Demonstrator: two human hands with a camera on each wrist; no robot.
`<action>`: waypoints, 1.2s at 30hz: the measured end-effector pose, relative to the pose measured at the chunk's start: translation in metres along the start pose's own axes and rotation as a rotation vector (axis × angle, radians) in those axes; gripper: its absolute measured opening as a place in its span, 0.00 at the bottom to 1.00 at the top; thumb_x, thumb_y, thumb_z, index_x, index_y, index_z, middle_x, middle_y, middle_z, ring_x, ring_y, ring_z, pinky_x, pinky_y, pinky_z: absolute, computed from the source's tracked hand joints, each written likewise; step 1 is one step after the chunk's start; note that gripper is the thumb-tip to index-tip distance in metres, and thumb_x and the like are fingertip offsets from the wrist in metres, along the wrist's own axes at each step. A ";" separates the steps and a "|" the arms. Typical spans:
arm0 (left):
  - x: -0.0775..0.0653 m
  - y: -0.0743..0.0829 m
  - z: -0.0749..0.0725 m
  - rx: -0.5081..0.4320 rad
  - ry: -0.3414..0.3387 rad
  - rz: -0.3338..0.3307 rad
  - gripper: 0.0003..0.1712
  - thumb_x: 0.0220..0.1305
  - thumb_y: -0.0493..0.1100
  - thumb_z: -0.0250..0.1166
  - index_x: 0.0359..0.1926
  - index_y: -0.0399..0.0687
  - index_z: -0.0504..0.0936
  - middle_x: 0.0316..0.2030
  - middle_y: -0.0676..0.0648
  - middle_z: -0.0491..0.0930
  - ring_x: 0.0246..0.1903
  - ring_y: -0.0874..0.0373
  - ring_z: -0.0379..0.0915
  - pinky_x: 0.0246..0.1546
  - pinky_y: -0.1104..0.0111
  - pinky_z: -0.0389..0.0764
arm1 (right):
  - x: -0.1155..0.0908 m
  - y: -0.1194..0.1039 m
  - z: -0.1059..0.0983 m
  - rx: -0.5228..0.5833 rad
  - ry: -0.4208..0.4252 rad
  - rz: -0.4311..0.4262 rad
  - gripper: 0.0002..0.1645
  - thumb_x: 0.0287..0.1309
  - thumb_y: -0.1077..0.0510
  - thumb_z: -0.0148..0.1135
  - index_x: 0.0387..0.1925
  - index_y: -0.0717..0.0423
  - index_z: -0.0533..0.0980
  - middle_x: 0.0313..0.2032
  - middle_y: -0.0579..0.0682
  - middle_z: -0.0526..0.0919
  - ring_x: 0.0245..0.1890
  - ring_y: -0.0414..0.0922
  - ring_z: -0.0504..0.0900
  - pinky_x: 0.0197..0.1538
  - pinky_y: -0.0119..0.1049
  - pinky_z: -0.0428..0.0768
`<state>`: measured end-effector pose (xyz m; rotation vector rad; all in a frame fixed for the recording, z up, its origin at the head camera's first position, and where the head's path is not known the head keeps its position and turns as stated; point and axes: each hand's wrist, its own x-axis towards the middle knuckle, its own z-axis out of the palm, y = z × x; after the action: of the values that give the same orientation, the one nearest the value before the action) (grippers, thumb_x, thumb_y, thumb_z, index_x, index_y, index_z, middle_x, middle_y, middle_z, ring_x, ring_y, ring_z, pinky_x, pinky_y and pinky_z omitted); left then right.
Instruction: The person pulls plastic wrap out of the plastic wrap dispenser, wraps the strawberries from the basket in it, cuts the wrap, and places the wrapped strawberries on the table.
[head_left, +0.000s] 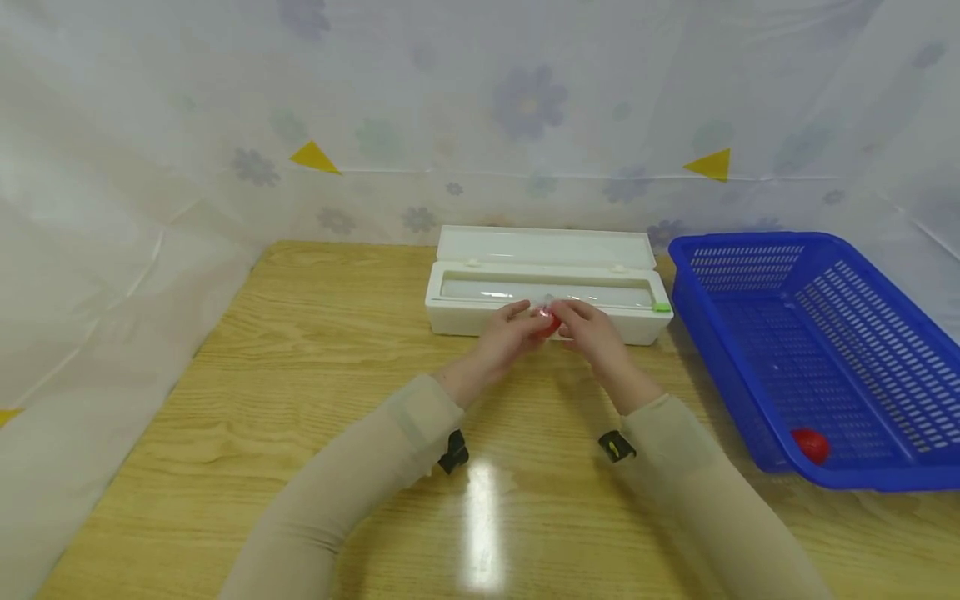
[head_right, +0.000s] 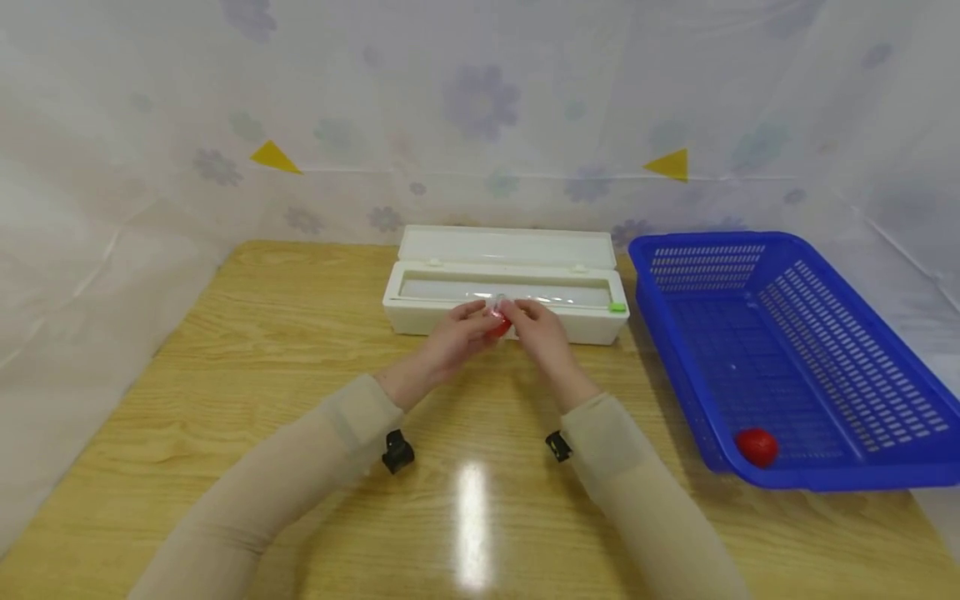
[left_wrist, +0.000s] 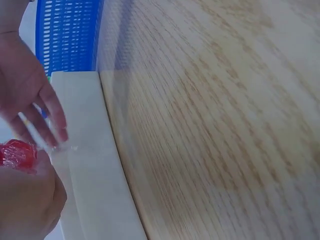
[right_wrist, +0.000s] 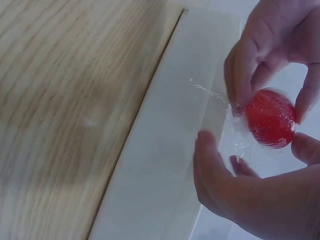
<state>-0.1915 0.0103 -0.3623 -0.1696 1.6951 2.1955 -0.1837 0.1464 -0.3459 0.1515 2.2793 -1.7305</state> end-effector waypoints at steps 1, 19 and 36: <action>0.000 0.000 0.000 0.021 0.009 0.014 0.33 0.62 0.37 0.61 0.66 0.39 0.61 0.59 0.39 0.72 0.53 0.52 0.74 0.57 0.63 0.74 | 0.000 0.001 0.000 0.003 -0.005 0.012 0.37 0.68 0.43 0.44 0.67 0.65 0.57 0.65 0.64 0.63 0.62 0.57 0.69 0.63 0.45 0.70; -0.001 -0.002 -0.005 0.063 0.009 0.069 0.27 0.61 0.36 0.62 0.61 0.37 0.69 0.57 0.39 0.74 0.56 0.51 0.73 0.57 0.64 0.74 | 0.004 0.009 0.002 0.380 -0.109 -0.005 0.31 0.70 0.53 0.44 0.65 0.71 0.57 0.40 0.42 0.78 0.35 0.31 0.79 0.51 0.28 0.78; -0.006 -0.002 -0.009 0.112 -0.017 0.086 0.26 0.68 0.50 0.54 0.59 0.37 0.71 0.58 0.40 0.73 0.57 0.51 0.72 0.58 0.65 0.73 | 0.002 0.013 0.004 0.094 -0.042 -0.131 0.29 0.64 0.54 0.55 0.62 0.65 0.65 0.60 0.61 0.70 0.43 0.34 0.76 0.54 0.32 0.77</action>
<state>-0.1861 0.0007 -0.3650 -0.0496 1.8427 2.1481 -0.1823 0.1462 -0.3592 -0.0154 2.2246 -1.8875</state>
